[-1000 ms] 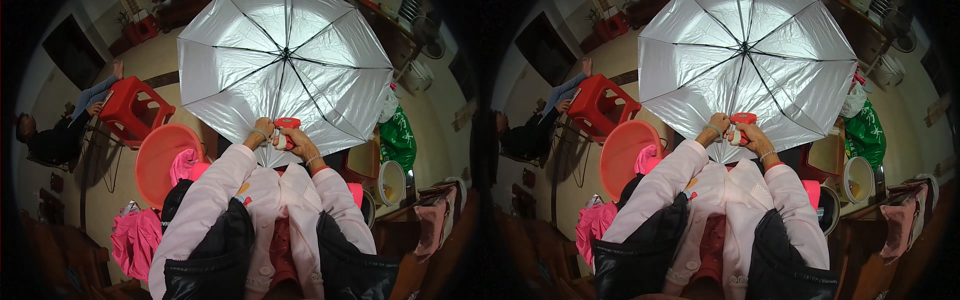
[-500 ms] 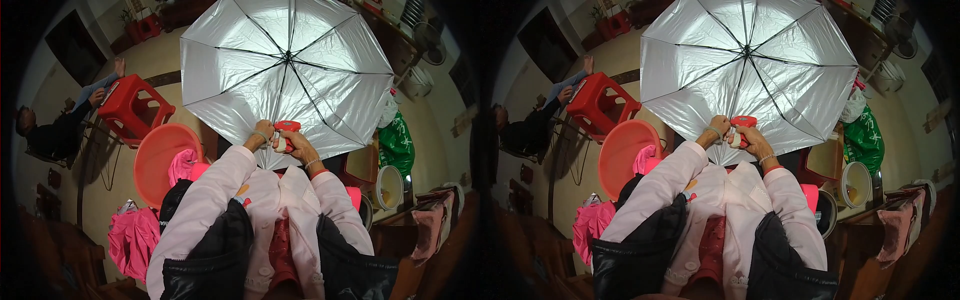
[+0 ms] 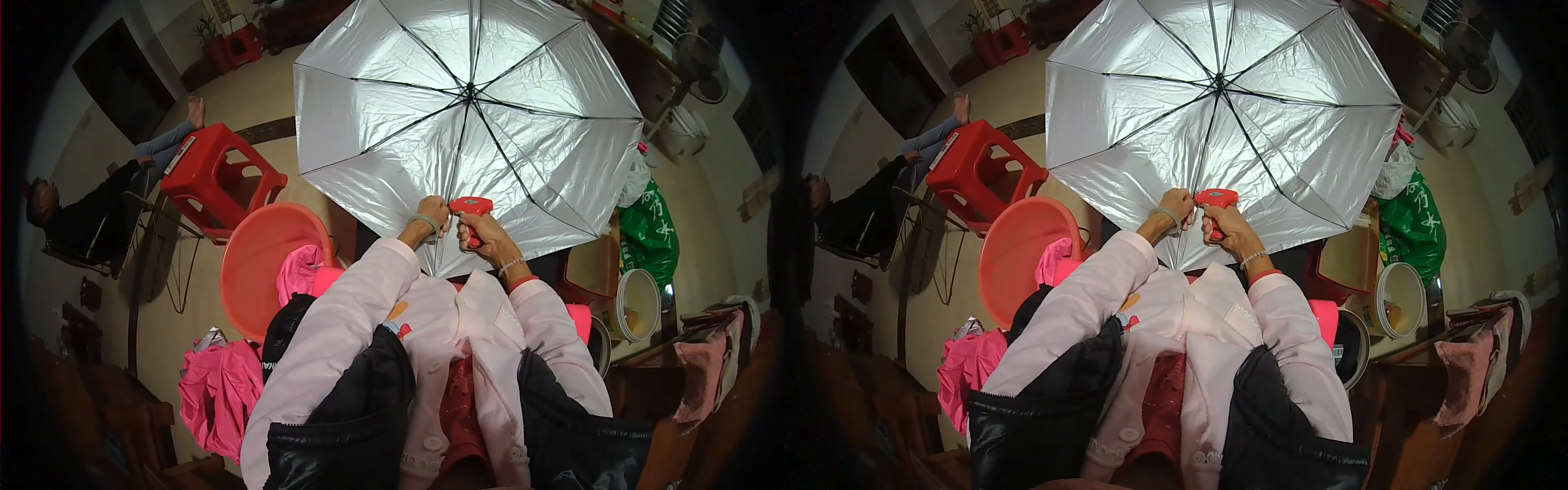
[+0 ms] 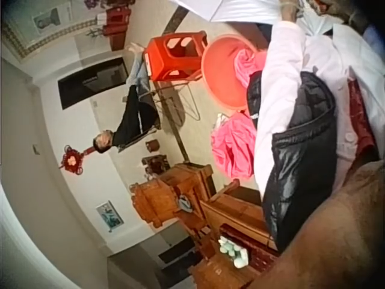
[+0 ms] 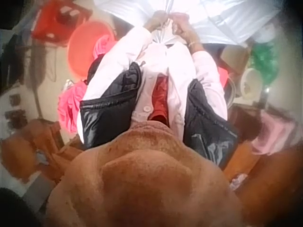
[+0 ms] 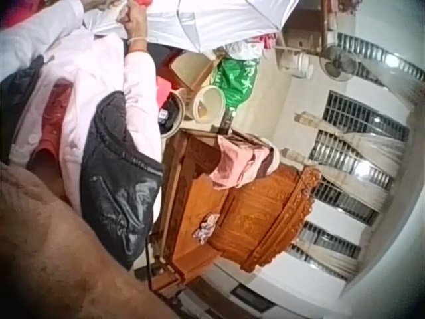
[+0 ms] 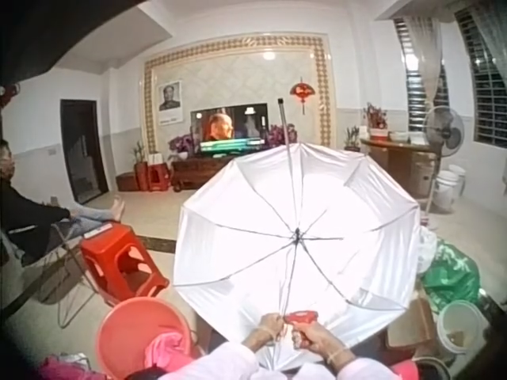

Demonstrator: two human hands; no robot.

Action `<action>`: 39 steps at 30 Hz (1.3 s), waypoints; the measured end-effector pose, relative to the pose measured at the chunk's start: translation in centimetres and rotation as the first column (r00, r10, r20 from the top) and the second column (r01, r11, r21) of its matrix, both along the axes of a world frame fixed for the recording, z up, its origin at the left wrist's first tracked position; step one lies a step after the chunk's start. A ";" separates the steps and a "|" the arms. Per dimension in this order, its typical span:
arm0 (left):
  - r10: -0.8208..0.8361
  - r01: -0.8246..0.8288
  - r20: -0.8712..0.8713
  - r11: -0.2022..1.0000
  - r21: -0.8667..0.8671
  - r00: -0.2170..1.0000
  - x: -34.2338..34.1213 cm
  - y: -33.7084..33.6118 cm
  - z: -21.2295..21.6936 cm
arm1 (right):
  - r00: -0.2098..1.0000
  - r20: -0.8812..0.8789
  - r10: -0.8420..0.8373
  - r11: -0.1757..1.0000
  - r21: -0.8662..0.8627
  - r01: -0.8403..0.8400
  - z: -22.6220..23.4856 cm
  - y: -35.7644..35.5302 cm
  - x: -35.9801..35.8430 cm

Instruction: Attaching the fabric canopy to the metal frame of an umbrella by pulling the fabric over the spokes.

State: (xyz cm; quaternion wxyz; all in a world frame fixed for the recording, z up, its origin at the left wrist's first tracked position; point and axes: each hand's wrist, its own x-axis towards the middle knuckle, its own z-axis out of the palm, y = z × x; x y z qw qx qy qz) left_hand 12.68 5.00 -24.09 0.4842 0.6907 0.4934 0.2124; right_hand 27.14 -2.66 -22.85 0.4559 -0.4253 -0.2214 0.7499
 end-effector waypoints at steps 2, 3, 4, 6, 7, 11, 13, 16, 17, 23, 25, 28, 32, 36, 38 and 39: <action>0.005 -0.005 -0.001 1.000 -0.013 1.000 0.2 -0.1 0.0 | 0.999 -0.051 0.015 1.000 -0.010 -0.015 -0.8 0.4 0.6; 0.012 -0.012 0.000 1.000 -0.024 1.000 0.3 -0.1 0.1 | 0.997 -0.074 0.031 0.999 -0.018 -0.033 -1.2 0.6 0.9; 0.006 -0.006 -0.003 1.000 -0.026 1.000 0.6 0.0 -0.1 | 0.994 -0.098 0.046 0.998 -0.026 -0.048 -1.7 0.7 1.3; 0.054 -0.042 -0.124 0.994 0.101 0.991 0.4 0.8 -2.1 | 1.000 0.001 0.004 1.000 -0.011 -0.003 1.4 -0.4 -0.9; 0.042 -0.029 -0.127 0.995 0.097 0.991 0.8 1.0 -2.7 | 0.993 0.101 -0.061 0.998 0.016 0.060 2.5 -0.9 -1.3; 0.106 -0.008 -0.221 0.914 0.405 0.969 0.5 2.3 -5.0 | 0.945 0.316 -0.083 0.996 0.066 0.066 4.3 -1.2 -1.4; 0.025 0.050 -0.292 0.968 0.247 0.956 0.3 3.1 -4.3 | 0.907 0.410 -0.098 0.983 0.181 0.025 5.3 -1.0 -0.4; 0.154 -0.066 -0.328 0.962 0.264 0.932 -0.7 4.6 -3.3 | 0.677 0.708 -0.199 0.944 0.325 -0.063 6.4 -0.4 1.4; 0.118 -0.047 -0.367 0.980 0.195 0.923 -1.5 5.3 -2.1 | 0.492 0.838 -0.236 0.936 0.332 -0.117 7.7 -0.6 1.7; -0.021 0.290 -0.779 0.934 0.208 0.627 -6.8 8.9 7.0 | 0.166 0.907 -0.387 0.890 0.415 -0.190 9.7 -0.7 3.7; 0.011 0.259 -0.815 0.946 0.197 0.579 -9.0 9.8 9.1 | 0.135 0.903 -0.408 0.884 0.428 -0.189 11.6 -1.7 3.3; 0.138 0.206 -0.845 0.938 0.279 0.517 -10.9 10.9 10.3 | 0.160 0.884 -0.438 0.865 0.464 -0.190 10.8 -1.4 3.9; 0.386 0.304 -0.764 0.751 0.586 0.517 -10.9 9.0 9.7 | 0.266 0.889 -0.374 0.897 0.420 -0.142 8.3 -0.6 4.0; 0.014 0.336 -0.717 0.877 0.344 0.697 -7.7 9.5 6.1 | 0.300 0.887 -0.352 0.902 0.407 -0.146 5.9 0.2 3.0; -0.142 0.330 -0.551 0.908 0.259 0.822 -4.3 6.3 5.9 | 0.271 0.884 -0.381 0.896 0.426 -0.129 5.8 0.1 3.1; -0.190 0.347 -0.514 0.910 0.227 0.836 -2.8 4.5 6.7 | 0.322 0.874 -0.363 0.906 0.412 -0.096 6.3 -0.2 3.0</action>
